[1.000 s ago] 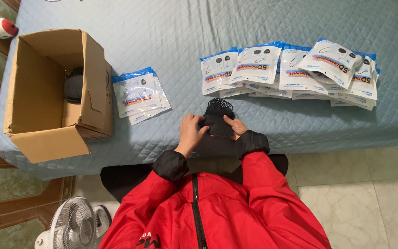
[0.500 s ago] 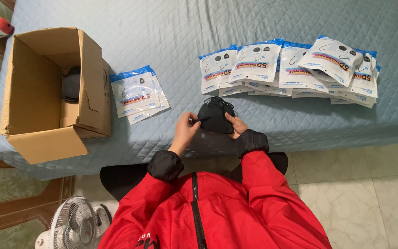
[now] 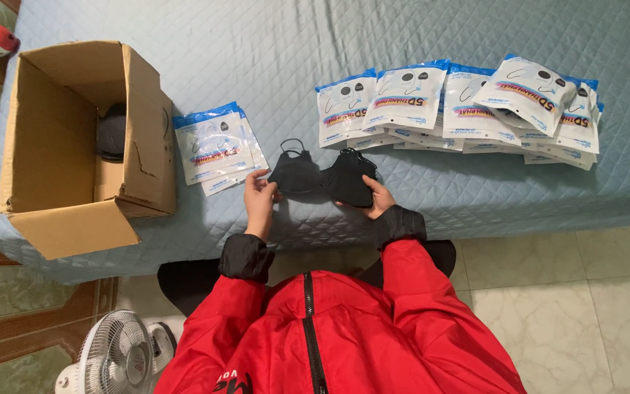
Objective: Inspecting and sorting black face masks from a cardboard box onto a bed surface
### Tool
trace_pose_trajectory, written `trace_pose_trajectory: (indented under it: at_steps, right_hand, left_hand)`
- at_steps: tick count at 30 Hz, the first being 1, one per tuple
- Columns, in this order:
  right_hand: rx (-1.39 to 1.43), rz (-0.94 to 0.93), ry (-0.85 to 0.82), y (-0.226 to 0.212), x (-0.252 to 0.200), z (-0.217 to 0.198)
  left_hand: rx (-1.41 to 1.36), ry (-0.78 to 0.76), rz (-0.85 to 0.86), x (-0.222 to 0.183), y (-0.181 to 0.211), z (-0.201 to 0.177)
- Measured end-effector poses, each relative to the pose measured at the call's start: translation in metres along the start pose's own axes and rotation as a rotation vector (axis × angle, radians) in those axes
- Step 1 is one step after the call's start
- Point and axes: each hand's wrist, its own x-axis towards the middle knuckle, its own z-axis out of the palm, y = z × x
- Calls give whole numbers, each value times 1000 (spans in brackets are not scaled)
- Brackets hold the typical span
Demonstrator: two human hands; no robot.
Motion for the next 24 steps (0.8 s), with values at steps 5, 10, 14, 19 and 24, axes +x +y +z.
trace_pose_trajectory:
  at_steps: [5,10,14,19,24]
  right_hand:
    - [-33,11,-63,-1,10,-15]
    - [-43,12,-95,0,11,-15]
    - [-102,10,-101,-2,6,-3]
    - [-144,-12,-75,1,-3,11]
    - [-191,-18,-115,2,-1,9]
  left_hand:
    - [172,-26,3,9,-15,-16]
    - [389,-31,71,20,-34,-28]
    - [718,11,137,0,-12,-19]
    - [807,-4,348,-20,6,0]
    - [778,-200,555,-26,3,20]
